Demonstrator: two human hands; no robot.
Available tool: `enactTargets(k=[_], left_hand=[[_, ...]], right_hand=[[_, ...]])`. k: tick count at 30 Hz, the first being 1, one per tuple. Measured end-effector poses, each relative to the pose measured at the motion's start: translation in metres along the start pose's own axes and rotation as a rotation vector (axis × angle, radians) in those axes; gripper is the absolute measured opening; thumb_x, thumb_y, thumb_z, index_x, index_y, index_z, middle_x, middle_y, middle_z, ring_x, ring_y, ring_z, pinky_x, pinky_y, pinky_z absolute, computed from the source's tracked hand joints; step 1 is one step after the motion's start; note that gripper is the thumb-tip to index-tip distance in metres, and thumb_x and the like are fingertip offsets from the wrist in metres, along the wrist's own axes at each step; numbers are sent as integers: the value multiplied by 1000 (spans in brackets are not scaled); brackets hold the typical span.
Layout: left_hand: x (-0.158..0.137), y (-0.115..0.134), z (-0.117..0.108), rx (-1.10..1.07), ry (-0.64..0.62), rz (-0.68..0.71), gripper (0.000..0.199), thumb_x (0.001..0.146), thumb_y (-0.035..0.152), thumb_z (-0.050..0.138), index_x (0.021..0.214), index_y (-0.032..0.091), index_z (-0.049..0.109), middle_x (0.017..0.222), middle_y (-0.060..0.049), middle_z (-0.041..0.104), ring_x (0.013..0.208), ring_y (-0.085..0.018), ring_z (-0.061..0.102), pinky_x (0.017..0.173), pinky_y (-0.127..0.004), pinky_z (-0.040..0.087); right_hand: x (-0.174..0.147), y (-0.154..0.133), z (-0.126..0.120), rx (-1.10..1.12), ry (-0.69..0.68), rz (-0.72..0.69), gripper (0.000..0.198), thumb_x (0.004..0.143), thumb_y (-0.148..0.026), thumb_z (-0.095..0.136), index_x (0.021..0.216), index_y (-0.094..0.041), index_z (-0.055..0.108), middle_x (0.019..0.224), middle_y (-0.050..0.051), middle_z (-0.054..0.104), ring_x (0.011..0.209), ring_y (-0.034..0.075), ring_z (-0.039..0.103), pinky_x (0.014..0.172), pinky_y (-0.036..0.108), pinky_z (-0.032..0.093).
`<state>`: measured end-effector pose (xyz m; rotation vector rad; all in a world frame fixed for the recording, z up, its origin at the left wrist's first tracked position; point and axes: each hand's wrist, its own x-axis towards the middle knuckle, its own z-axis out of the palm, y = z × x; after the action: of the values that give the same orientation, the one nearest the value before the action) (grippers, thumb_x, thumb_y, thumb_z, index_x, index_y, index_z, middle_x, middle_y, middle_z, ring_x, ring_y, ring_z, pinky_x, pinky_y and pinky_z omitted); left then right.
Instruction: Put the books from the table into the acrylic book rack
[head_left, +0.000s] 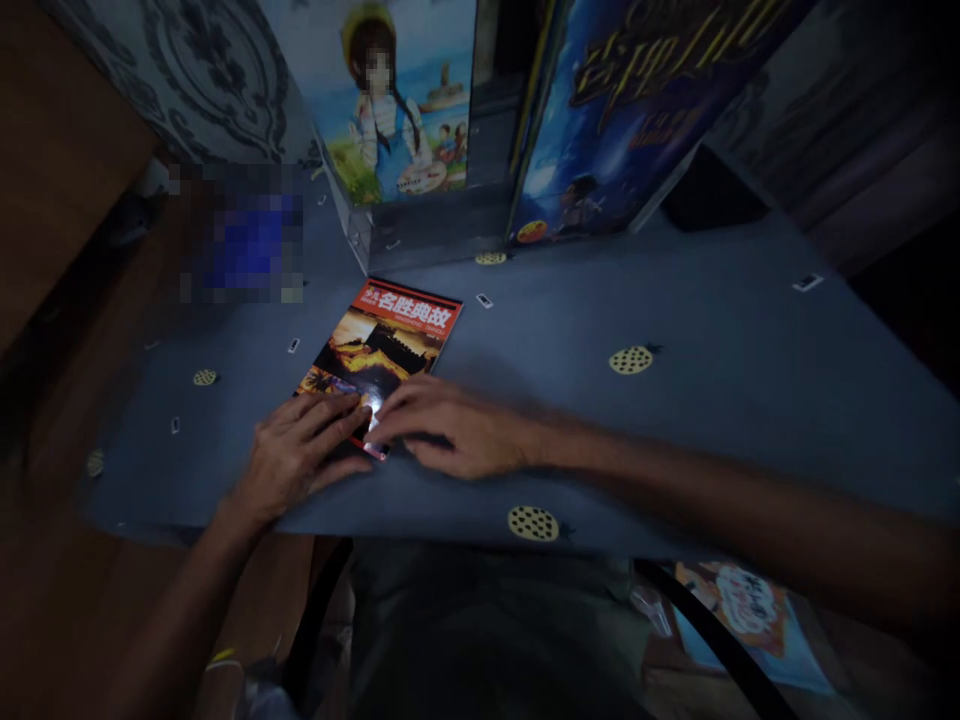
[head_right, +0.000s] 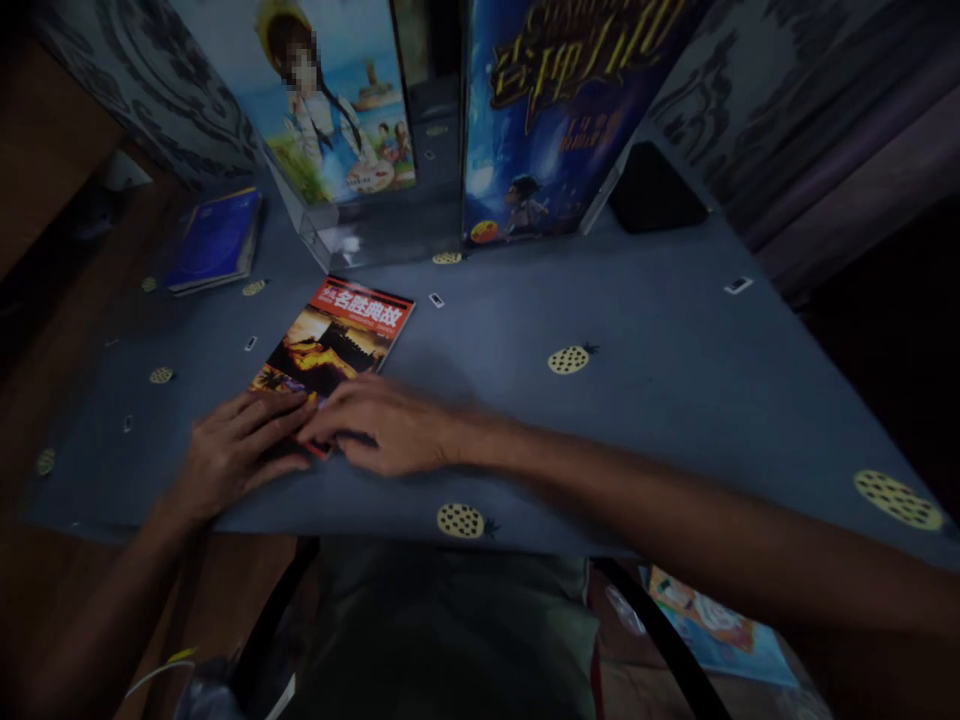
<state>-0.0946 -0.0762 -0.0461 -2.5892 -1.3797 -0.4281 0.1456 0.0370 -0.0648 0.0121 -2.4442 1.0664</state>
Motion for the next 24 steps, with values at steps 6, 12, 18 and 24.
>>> enactTargets(k=[6,12,18,24], left_hand=[[4,-6,-10,-283,13,-58,37,98,47,55,124,23,67,117,-10,73,105,-24,68,94,-39,54],[45,-30,13,-154,72,-464,40,101,40,49,132,17,60,125,-15,68,114,-28,64,98,-46,51],[79,-39,39,-183,-4,-555,47,98,41,52,140,20,52,125,-14,67,115,-29,61,100,-46,47],[85,-62,44,-756,205,-751,45,87,40,65,125,18,62,108,-8,71,98,-24,65,90,-36,50]], right_hand=[[-4,-19,1,-314,-174,-146,23,93,-19,56,110,-19,72,110,9,74,116,22,59,106,41,44],[-4,-22,3,-286,-113,-128,24,95,-21,57,115,-18,70,108,7,75,112,21,61,103,39,47],[-5,-1,9,-331,244,232,36,95,-26,56,130,-19,62,123,13,70,118,28,60,105,51,48],[-5,13,10,-518,227,199,36,89,-25,62,124,-18,66,126,16,68,122,34,58,106,62,46]])
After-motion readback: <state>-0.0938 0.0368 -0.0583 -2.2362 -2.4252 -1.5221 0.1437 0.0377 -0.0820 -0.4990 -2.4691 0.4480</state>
